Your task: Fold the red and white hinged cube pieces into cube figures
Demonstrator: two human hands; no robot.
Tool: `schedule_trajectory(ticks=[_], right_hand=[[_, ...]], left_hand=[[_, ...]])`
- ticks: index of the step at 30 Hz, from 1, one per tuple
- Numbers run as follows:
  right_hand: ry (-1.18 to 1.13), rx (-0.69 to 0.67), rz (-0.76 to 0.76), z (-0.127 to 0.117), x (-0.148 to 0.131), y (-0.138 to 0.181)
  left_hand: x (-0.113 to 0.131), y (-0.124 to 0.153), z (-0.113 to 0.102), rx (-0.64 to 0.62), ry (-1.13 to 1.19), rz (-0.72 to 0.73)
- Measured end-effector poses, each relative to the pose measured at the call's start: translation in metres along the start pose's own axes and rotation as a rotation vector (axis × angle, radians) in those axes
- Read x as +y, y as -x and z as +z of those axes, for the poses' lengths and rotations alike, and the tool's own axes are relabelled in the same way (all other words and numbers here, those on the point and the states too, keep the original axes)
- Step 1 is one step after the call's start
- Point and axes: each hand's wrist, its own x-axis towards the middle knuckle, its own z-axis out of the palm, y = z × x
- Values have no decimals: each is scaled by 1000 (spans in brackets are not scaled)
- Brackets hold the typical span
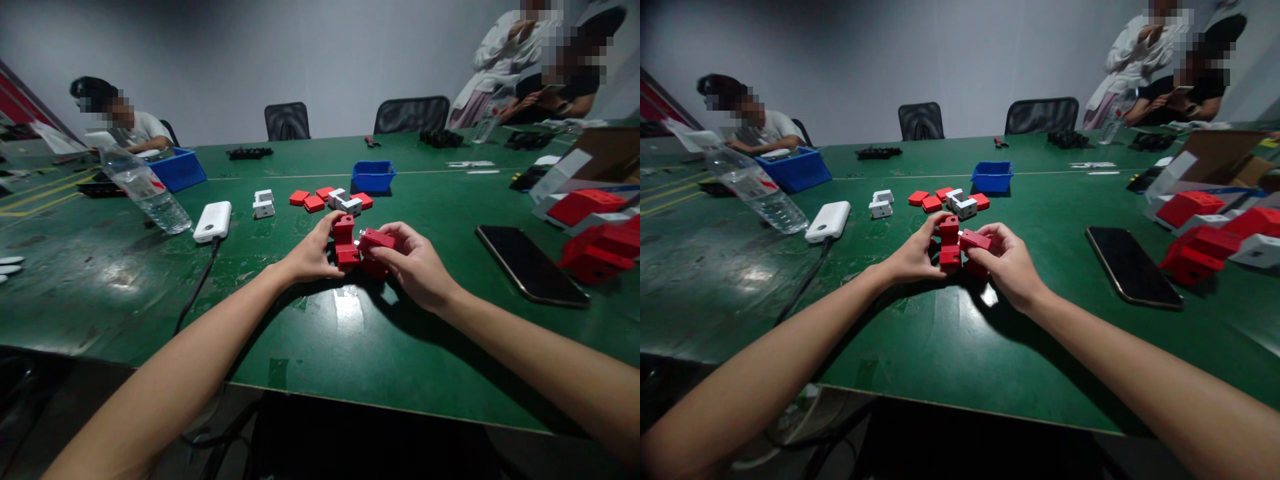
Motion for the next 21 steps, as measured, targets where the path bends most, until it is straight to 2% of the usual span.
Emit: schedule_trajectory(ticks=[6,21], right_hand=[[-16,-10,27,1,0,0],[42,-19,-52,-1,1,0]], left_hand=[[0,0,0,0,-5,0],[2,0,0,-4,4,-20]])
